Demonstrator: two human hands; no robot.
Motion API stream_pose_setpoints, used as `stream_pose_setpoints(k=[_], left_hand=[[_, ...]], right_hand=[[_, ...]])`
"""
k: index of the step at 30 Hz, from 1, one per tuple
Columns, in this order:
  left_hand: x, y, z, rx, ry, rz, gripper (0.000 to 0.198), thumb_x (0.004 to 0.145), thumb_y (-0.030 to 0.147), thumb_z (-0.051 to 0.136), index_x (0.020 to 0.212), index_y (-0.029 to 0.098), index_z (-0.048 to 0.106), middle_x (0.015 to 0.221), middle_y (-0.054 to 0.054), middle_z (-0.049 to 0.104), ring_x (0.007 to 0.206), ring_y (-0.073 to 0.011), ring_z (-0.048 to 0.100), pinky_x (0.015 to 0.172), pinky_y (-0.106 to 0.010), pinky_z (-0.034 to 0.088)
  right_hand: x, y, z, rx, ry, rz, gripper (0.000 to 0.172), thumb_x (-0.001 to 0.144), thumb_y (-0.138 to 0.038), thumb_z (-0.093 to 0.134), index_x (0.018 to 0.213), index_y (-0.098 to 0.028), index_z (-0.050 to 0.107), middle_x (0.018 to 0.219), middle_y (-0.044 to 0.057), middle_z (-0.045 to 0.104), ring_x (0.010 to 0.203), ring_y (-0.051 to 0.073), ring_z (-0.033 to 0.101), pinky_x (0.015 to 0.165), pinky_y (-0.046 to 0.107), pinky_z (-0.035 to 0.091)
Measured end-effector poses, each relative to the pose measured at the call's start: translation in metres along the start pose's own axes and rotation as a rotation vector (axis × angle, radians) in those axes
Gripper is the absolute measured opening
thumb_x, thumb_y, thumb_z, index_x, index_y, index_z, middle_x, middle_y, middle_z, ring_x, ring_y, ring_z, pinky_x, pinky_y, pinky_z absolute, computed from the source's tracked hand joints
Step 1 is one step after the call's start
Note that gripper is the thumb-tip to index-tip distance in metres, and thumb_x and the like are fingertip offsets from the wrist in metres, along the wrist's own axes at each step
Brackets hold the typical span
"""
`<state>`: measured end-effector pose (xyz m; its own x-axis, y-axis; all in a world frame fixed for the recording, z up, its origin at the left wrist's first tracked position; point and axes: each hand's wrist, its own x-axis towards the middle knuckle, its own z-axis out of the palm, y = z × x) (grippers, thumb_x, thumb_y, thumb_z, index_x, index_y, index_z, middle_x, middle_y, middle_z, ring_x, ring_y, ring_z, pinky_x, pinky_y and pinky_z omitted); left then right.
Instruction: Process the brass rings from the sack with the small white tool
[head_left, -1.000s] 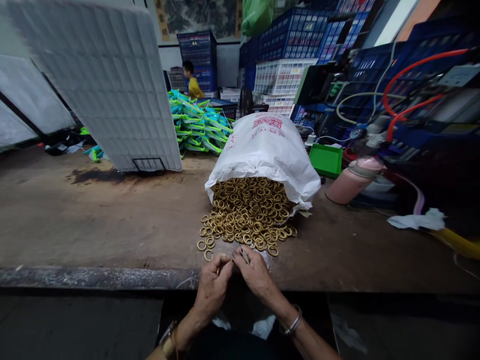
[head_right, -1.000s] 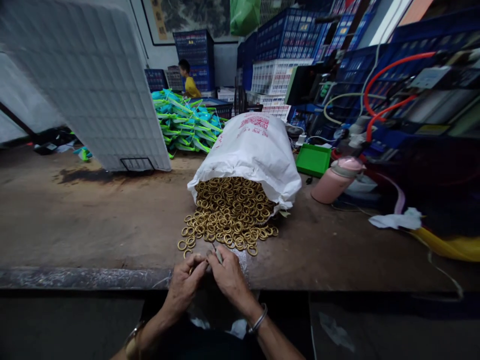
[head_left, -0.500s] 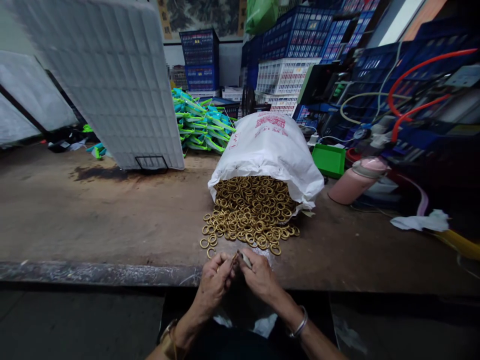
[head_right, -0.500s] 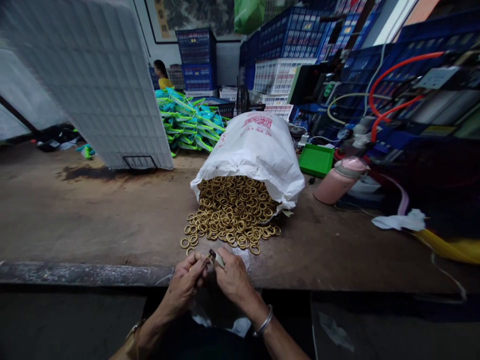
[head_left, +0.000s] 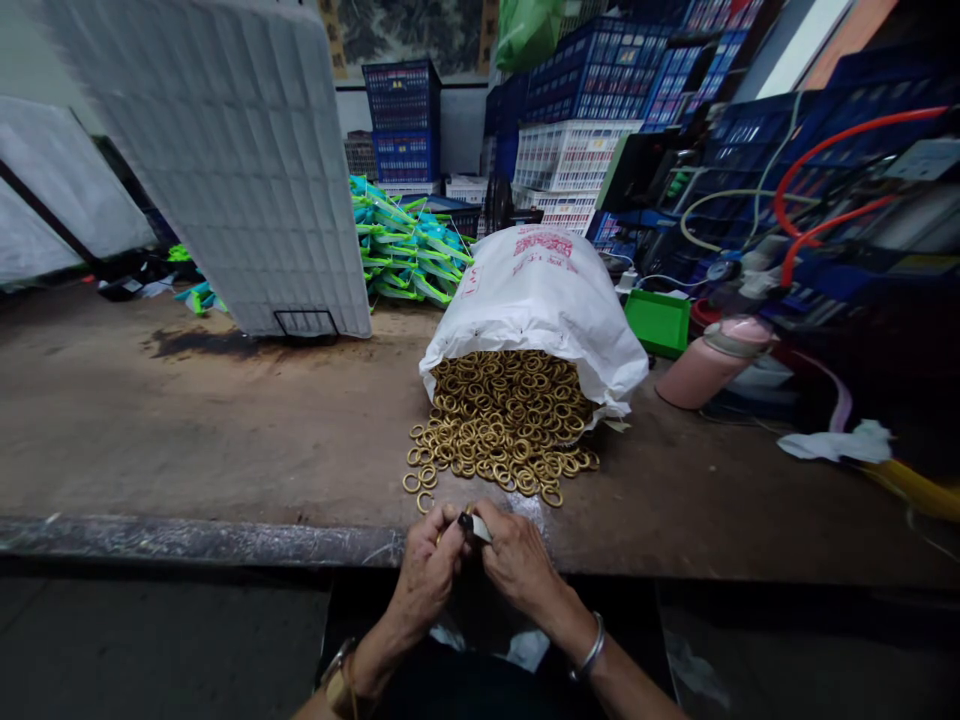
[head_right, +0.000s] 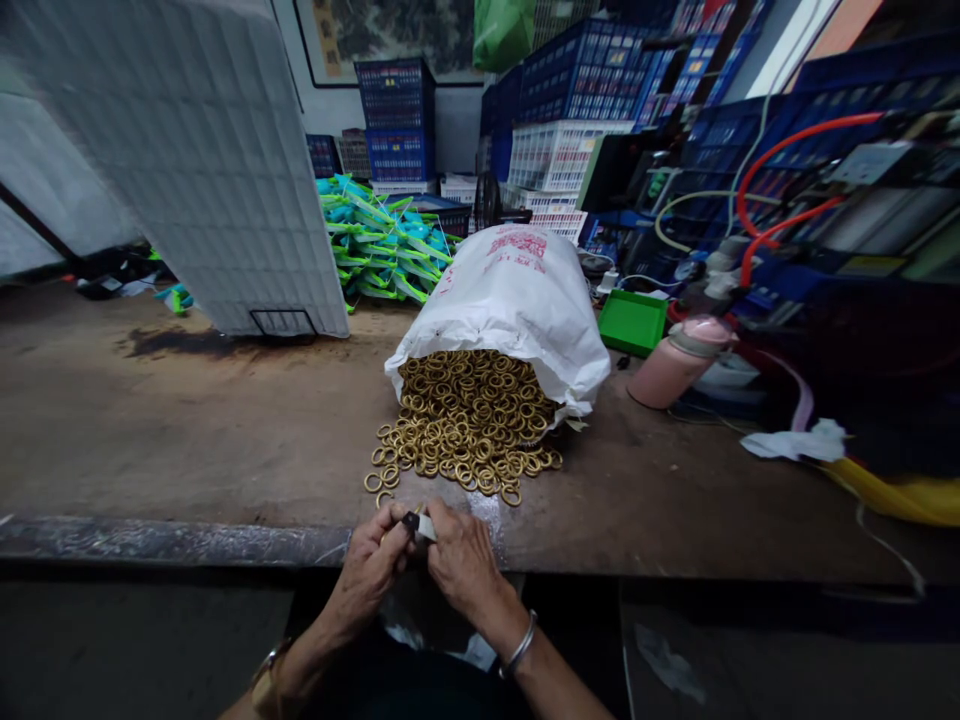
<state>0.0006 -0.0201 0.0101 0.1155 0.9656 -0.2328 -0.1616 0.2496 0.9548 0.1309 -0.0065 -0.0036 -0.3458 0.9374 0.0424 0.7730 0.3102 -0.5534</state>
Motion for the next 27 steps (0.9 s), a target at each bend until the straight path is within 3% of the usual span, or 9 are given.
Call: stream_pose_setpoints(k=[5,8,10,15,19,23,27], left_hand=[[-0.010,-0.001,-0.005,0.057,-0.053,0.009,0.033,0.074,0.046,0.054,0.065,0.016,0.046,0.052,0.005,0.043,0.043,-0.0046,0.033,0.044,-0.017,0.026],[-0.020,-0.004,-0.008,-0.038,-0.168,-0.102,0.031,0.075,0.046,0.054,0.070,0.016,0.047,0.052,0.006,0.045,0.039,-0.0035,0.032,0.039,-0.016,0.022],[-0.025,-0.008,-0.013,-0.174,-0.189,-0.182,0.031,0.074,0.047,0.054,0.071,0.017,0.046,0.051,0.007,0.043,0.037,-0.0028,0.028,0.036,-0.016,0.017],[-0.028,-0.015,-0.039,-0.343,-0.070,-0.204,0.030,0.079,0.043,0.050,0.073,0.013,0.052,0.050,0.005,0.040,0.040,-0.0031,0.027,0.036,-0.015,0.018],[-0.029,-0.012,-0.057,-0.487,0.036,-0.185,0.020,0.077,0.035,0.055,0.077,0.015,0.052,0.065,0.000,0.053,0.043,-0.0033,0.035,0.036,-0.014,0.021],[-0.026,-0.012,-0.065,-0.662,0.051,-0.205,0.021,0.073,0.029,0.060,0.089,0.017,0.054,0.069,0.000,0.054,0.044,-0.0033,0.038,0.036,-0.014,0.025],[-0.019,-0.013,-0.064,-0.810,0.069,-0.270,0.014,0.070,0.023,0.063,0.075,0.012,0.057,0.066,0.000,0.053,0.046,-0.0034,0.042,0.036,-0.013,0.026]], right_hand=[[0.004,0.009,0.002,-0.132,-0.051,0.086,0.023,0.068,-0.007,0.039,0.085,-0.018,0.050,0.066,0.001,0.059,0.058,0.014,0.051,0.052,0.024,0.023],[0.011,0.011,0.005,-0.238,-0.034,0.183,0.022,0.070,-0.008,0.039,0.086,-0.017,0.051,0.066,0.002,0.060,0.057,0.014,0.051,0.051,0.025,0.021],[0.016,0.007,0.008,-0.241,-0.029,0.169,0.022,0.070,-0.008,0.040,0.085,-0.018,0.051,0.068,0.002,0.061,0.059,0.014,0.052,0.052,0.025,0.022],[0.030,-0.017,0.022,-0.151,-0.011,0.087,0.013,0.078,-0.017,0.042,0.088,-0.020,0.050,0.079,0.002,0.063,0.069,0.013,0.055,0.057,0.024,0.026],[0.040,-0.032,0.030,-0.159,-0.021,0.114,0.015,0.084,-0.028,0.041,0.096,-0.021,0.048,0.090,0.004,0.062,0.079,0.015,0.057,0.060,0.024,0.029],[0.047,-0.037,0.030,-0.204,-0.043,0.131,0.015,0.084,-0.024,0.040,0.097,-0.021,0.047,0.090,0.004,0.062,0.080,0.016,0.058,0.061,0.025,0.030],[0.049,-0.034,0.032,-0.220,-0.034,0.120,0.017,0.081,-0.018,0.041,0.096,-0.020,0.048,0.088,0.003,0.063,0.078,0.015,0.058,0.060,0.025,0.030]])
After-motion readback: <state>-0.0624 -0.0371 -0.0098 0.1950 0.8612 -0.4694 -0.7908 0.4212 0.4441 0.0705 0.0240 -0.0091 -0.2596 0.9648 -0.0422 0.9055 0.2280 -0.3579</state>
